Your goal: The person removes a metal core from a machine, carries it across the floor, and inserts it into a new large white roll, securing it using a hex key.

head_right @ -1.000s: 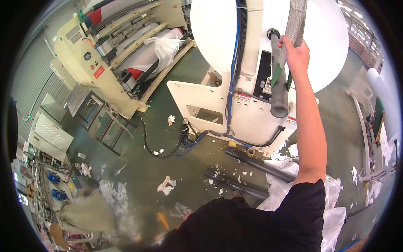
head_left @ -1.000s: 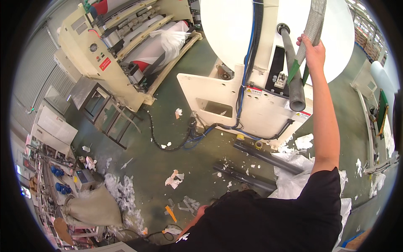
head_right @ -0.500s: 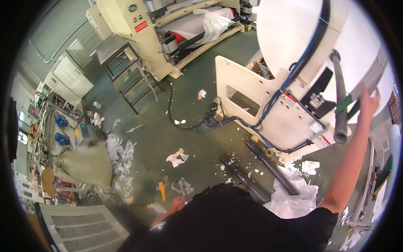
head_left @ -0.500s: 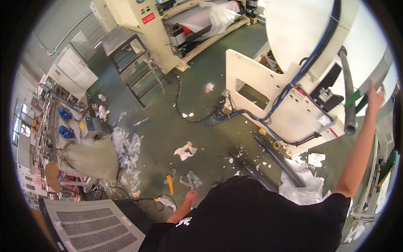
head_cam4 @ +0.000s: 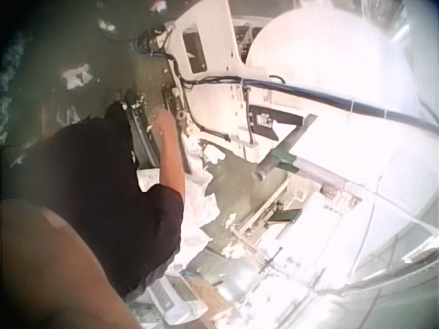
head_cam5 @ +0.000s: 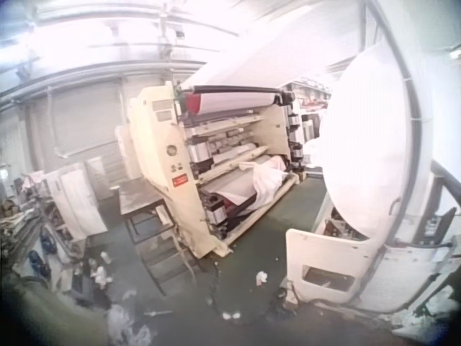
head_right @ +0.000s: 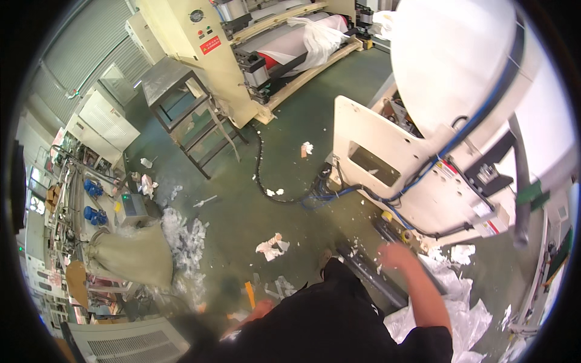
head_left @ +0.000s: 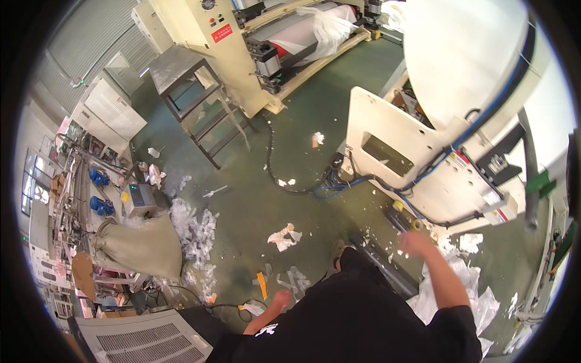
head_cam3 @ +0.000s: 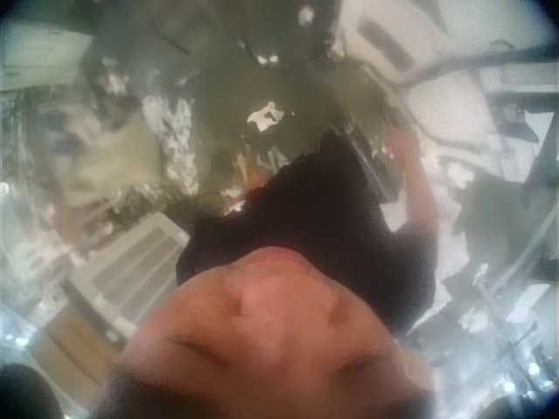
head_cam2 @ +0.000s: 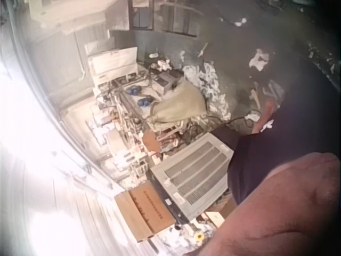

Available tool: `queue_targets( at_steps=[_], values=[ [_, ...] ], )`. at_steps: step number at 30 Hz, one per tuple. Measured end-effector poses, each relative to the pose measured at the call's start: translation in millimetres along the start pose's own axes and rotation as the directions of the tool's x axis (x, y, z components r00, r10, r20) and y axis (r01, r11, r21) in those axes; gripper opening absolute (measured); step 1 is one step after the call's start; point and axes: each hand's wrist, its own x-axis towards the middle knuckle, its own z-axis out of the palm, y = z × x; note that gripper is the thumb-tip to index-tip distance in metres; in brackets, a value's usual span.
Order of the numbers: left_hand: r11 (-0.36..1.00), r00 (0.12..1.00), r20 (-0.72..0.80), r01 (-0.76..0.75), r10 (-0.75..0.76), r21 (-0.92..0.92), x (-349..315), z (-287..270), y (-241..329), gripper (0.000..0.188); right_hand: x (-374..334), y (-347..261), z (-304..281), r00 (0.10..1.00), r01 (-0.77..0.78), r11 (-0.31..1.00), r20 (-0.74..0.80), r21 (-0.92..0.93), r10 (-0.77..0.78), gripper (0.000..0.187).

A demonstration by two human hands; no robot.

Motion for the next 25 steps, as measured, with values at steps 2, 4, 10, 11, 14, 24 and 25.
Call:
queue_targets(
  at_steps=[2, 4, 10, 11, 14, 24, 25],
  values=[
    [0.999, 0.999, -0.041, 0.019, -0.020, -0.039, 40, -14, 6, 0.025, 29, 7, 80, 0.989, 0.108, 0.986, 0.085, 0.126, -0.119, 0.025],
    [0.890, 0.924, -0.081, 0.332, -0.373, -0.314, 91, -23, 26, 0.027, 76, 2, 144, 0.920, 0.165, 0.986, 0.357, 0.025, -0.163, 0.028],
    [0.965, 0.994, -0.033, 0.092, -0.103, -0.245, 166, -122, 130, 0.030, 266, -18, 62, 0.952, 0.173, 0.985, 0.262, -0.026, -0.160, 0.036],
    [0.934, 0.954, -0.042, 0.282, -0.298, -0.219, 176, -134, 147, 0.028, 302, -38, 15, 0.991, 0.094, 0.996, 0.101, -0.005, -0.093, 0.039],
    [0.961, 0.991, -0.013, 0.135, -0.135, 0.240, 242, -198, 167, 0.024, 381, -120, -146, 0.925, 0.310, 0.936, -0.281, 0.169, -0.255, 0.058],
    [0.930, 0.945, -0.228, 0.148, -0.233, -0.337, 449, -313, 185, 0.041, 481, -267, -528, 0.467, 0.866, 0.421, -0.738, 0.269, -0.488, 0.084],
    [0.915, 0.936, -0.184, 0.229, -0.301, -0.331, 486, -330, 193, 0.041, 500, -266, -554, 0.501, 0.840, 0.477, -0.709, 0.259, -0.496, 0.085]
  ],
)
